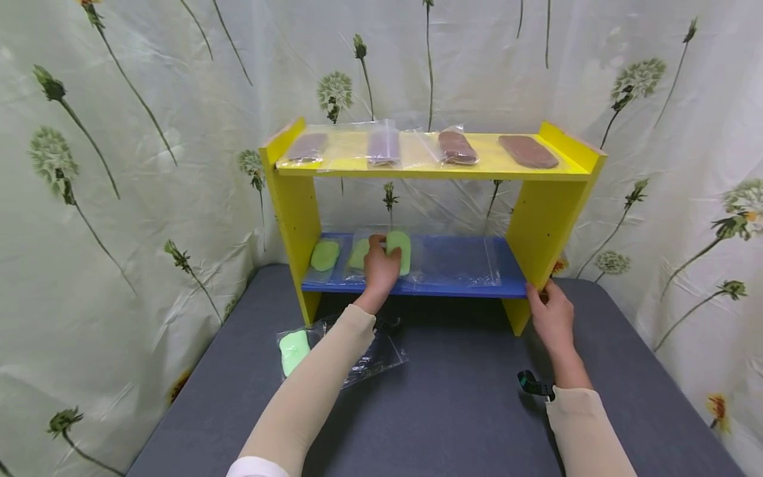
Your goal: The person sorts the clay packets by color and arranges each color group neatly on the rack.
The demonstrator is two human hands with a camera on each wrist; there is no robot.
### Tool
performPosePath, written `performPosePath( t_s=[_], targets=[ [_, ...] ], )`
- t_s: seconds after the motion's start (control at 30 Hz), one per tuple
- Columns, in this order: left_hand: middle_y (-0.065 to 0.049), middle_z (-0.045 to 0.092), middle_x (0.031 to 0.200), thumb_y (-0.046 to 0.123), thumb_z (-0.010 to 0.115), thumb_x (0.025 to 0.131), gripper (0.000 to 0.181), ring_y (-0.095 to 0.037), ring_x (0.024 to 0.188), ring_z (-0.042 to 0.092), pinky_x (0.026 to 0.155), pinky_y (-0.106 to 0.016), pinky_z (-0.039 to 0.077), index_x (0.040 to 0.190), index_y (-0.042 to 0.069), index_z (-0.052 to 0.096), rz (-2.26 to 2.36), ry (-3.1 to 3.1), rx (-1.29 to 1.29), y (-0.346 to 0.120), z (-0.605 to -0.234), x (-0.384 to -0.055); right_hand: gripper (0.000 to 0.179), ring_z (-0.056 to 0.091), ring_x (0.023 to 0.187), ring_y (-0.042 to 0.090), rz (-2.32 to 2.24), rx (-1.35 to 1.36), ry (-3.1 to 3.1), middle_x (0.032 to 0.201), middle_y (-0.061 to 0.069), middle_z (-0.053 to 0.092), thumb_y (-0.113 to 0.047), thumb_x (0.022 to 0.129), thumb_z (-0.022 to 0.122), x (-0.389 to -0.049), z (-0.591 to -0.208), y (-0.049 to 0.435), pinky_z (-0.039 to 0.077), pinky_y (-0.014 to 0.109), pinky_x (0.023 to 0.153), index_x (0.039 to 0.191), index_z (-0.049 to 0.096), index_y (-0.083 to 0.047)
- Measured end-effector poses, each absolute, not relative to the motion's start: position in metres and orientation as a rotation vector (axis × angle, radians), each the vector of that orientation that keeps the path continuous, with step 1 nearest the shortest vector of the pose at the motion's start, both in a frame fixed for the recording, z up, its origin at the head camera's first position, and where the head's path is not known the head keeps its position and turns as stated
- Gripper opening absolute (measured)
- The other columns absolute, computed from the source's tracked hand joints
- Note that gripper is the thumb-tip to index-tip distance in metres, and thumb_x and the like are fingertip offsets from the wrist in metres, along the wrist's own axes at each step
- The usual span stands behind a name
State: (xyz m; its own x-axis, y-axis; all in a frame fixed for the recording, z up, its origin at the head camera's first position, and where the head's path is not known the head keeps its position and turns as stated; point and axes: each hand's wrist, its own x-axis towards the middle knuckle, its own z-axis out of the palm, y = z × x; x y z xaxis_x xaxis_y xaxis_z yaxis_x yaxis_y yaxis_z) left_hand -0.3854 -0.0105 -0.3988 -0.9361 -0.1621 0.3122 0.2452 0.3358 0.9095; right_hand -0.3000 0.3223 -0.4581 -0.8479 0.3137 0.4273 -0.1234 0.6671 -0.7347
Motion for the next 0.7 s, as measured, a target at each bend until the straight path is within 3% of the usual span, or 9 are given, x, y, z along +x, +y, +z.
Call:
performPosePath(
  t_s=[0.1,0.2,0.3,0.47,0.53,0.6,0.7],
  targets=[
    [-0.017,0.059,0.082,0.014,0.057,0.101,0.039,-0.017,0.047,0.036,0.046,-0.032,0.032,0.138,0.006,0.045,-1.563,-2.258,-0.103,-0.009,-0.402,-0.386,0.045,0.06,0.092,0.03,1.092,-0.133,-2.34,0.107,0.018,0.066,-0.044,0.105,0.049,-0.3,-0.457,0.321,0.045,0.021,0.065,0.123,0.061,-0.005],
    [-0.022,0.062,0.104,0.01,0.055,0.101,0.042,-0.017,0.046,0.029,0.046,-0.033,0.028,0.142,0.007,0.043,-1.492,-2.27,-0.152,-0.008,-0.402,-0.385,0.043,0.059,0.088,0.028,1.09,-0.122,-2.326,0.104,0.017,0.066,-0.043,0.104,0.05,-0.301,-0.456,0.32,0.044,0.021,0.064,0.12,0.061,-0.004],
    [-0.021,0.054,0.13,0.009,0.054,0.101,0.043,-0.017,0.049,0.03,0.049,-0.035,0.029,0.143,0.007,0.045,-1.402,-2.29,-0.183,-0.006,-0.401,-0.383,0.043,0.059,0.087,0.027,1.087,-0.12,-2.317,0.103,0.017,0.066,-0.042,0.104,0.051,-0.301,-0.455,0.32,0.043,0.019,0.064,0.118,0.062,-0.003],
    [-0.025,0.042,0.141,0.007,0.052,0.101,0.038,-0.024,0.052,0.044,0.05,-0.038,0.038,0.139,0.002,0.05,-1.256,-2.365,-0.265,-0.004,-0.401,-0.377,0.045,0.061,0.091,0.029,1.097,-0.126,-2.323,0.106,0.019,0.067,-0.043,0.104,0.051,-0.301,-0.455,0.32,0.043,0.018,0.065,0.121,0.061,-0.003],
    [-0.027,0.041,0.143,0.006,0.052,0.1,0.034,-0.029,0.064,0.056,0.055,-0.041,0.046,0.133,-0.001,0.056,-1.148,-2.411,-0.324,-0.005,-0.403,-0.375,0.045,0.061,0.091,0.03,1.099,-0.13,-2.33,0.107,0.019,0.067,-0.043,0.104,0.051,-0.301,-0.456,0.32,0.043,0.018,0.065,0.121,0.061,-0.003],
    [-0.027,0.046,0.141,0.005,0.052,0.1,0.028,-0.035,0.087,0.064,0.069,-0.045,0.054,0.125,-0.003,0.062,-1.035,-2.447,-0.392,-0.006,-0.405,-0.373,0.045,0.062,0.092,0.031,1.097,-0.137,-2.332,0.108,0.019,0.067,-0.044,0.104,0.051,-0.301,-0.456,0.32,0.043,0.018,0.065,0.122,0.062,-0.003],
    [-0.022,0.061,0.123,0.005,0.049,0.1,0.022,-0.037,0.116,0.059,0.093,-0.05,0.052,0.097,0.0,0.07,-0.889,-2.463,-0.481,-0.008,-0.408,-0.372,0.046,0.062,0.094,0.032,1.095,-0.146,-2.332,0.108,0.019,0.067,-0.044,0.104,0.051,-0.3,-0.456,0.32,0.043,0.019,0.066,0.121,0.062,-0.003]
  ],
)
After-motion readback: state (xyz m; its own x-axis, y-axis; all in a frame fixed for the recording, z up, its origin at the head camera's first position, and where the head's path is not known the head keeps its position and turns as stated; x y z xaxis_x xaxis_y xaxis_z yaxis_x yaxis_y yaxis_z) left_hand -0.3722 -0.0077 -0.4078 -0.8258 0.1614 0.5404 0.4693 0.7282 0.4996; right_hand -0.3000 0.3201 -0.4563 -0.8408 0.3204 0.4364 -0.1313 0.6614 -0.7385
